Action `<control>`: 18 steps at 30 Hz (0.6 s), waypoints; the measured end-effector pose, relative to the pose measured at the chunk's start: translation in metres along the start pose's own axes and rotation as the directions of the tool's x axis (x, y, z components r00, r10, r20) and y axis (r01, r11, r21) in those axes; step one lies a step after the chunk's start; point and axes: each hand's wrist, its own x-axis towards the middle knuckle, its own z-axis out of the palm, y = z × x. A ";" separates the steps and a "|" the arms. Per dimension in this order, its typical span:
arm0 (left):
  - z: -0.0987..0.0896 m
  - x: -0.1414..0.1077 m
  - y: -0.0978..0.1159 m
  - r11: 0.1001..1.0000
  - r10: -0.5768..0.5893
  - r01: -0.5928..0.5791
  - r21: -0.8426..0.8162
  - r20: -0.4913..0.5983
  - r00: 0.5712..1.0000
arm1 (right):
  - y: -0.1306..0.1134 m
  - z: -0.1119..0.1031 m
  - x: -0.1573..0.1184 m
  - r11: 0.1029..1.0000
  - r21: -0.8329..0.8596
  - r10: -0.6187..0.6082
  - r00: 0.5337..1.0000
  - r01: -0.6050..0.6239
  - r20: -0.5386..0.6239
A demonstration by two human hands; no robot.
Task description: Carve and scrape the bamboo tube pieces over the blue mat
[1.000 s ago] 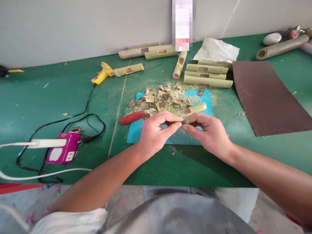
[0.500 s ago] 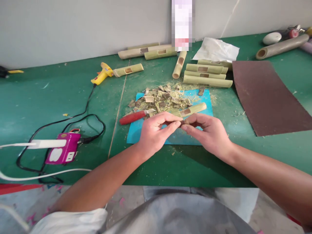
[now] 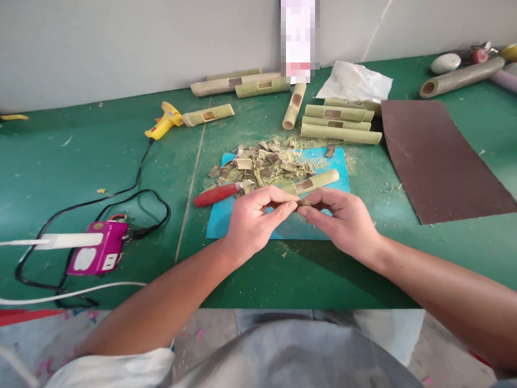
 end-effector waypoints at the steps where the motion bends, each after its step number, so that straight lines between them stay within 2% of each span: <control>1: 0.000 0.000 0.000 1.000 -0.001 0.001 0.002 0.000 1.000 | -0.001 0.000 0.000 1.000 -0.012 0.001 1.000 -0.001 0.008; 4: 0.001 0.000 0.001 1.000 -0.005 0.005 0.003 -0.002 1.000 | -0.001 0.000 0.000 1.000 -0.022 0.016 1.000 -0.016 0.020; 10: 0.002 0.000 0.000 1.000 0.000 0.000 -0.003 -0.002 1.000 | 0.002 0.004 -0.002 0.995 0.084 0.055 0.998 -0.056 0.019; 15: 0.003 0.000 0.000 0.995 0.094 -0.095 0.044 0.017 0.995 | -0.002 0.003 -0.001 0.998 0.029 0.056 0.998 -0.055 -0.016; 18: 0.003 0.001 0.000 0.986 0.146 -0.146 0.078 0.010 0.989 | -0.002 0.002 0.000 0.998 -0.020 0.062 0.998 -0.062 0.003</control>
